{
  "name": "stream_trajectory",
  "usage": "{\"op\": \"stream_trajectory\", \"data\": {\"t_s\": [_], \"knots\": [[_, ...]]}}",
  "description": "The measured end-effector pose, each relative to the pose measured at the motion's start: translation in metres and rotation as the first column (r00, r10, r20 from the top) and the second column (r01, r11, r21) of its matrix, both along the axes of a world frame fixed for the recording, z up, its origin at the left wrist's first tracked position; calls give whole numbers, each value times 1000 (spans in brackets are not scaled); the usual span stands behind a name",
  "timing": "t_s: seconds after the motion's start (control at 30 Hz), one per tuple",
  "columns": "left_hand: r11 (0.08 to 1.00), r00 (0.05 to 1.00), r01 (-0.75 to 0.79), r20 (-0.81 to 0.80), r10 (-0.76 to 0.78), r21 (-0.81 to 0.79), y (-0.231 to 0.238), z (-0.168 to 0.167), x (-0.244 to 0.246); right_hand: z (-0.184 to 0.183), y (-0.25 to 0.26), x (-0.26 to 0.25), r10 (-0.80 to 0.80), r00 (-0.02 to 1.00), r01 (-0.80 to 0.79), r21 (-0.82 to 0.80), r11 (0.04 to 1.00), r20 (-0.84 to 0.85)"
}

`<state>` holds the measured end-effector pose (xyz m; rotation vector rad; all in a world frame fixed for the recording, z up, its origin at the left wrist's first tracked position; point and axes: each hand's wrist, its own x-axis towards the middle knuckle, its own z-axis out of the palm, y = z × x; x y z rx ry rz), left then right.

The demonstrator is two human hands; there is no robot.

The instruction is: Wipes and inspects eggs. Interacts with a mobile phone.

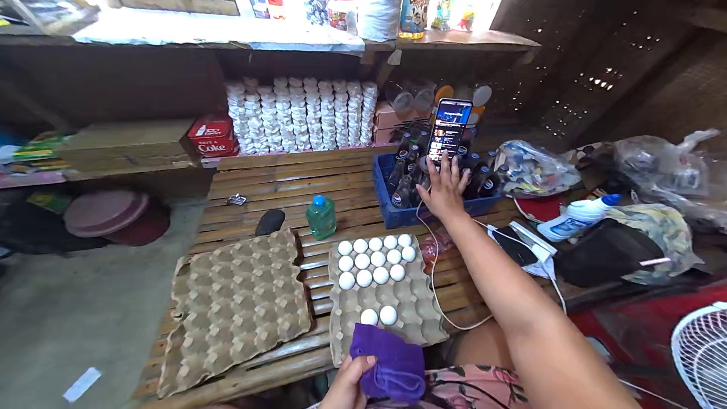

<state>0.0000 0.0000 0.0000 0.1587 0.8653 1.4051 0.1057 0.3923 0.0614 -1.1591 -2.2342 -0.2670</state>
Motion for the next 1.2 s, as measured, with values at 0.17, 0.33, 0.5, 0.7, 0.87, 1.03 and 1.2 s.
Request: {"op": "stream_trajectory", "data": {"t_s": [0.17, 0.33, 0.5, 0.7, 0.87, 1.03, 1.2], "knots": [[1000, 1000, 8, 3, -8, -4, 0, 0, 1, 1, 0, 2, -10, 1000, 10, -45, 999, 8], [1000, 1000, -3, -2, 3, 2, -4, 3, 1, -6, -48, 13, 104, 994, -108, -94, 990, -39], [999, 1000, -21, -12, 21, -42, -5, 1, 7, -14, -170, 42, 416, 902, -395, -619, 678, -120], [998, 999, -33, 41, 35, -49, -3, -3, 17, -22, -273, 64, 566, 747, -565, -783, 262, -349], [997, 998, -61, 4, 62, -44, -11, 5, 27, -44, -304, 72, 527, 764, -613, -673, 414, -371], [998, 998, -61, -22, 62, 34, -21, 10, 35, -41, -316, 75, 609, 702, -698, -527, 484, -370], [982, 987, 63, -157, -34, 178, -28, 9, 39, -45, -318, 78, 407, 705, -709, -572, 412, -581]]}}
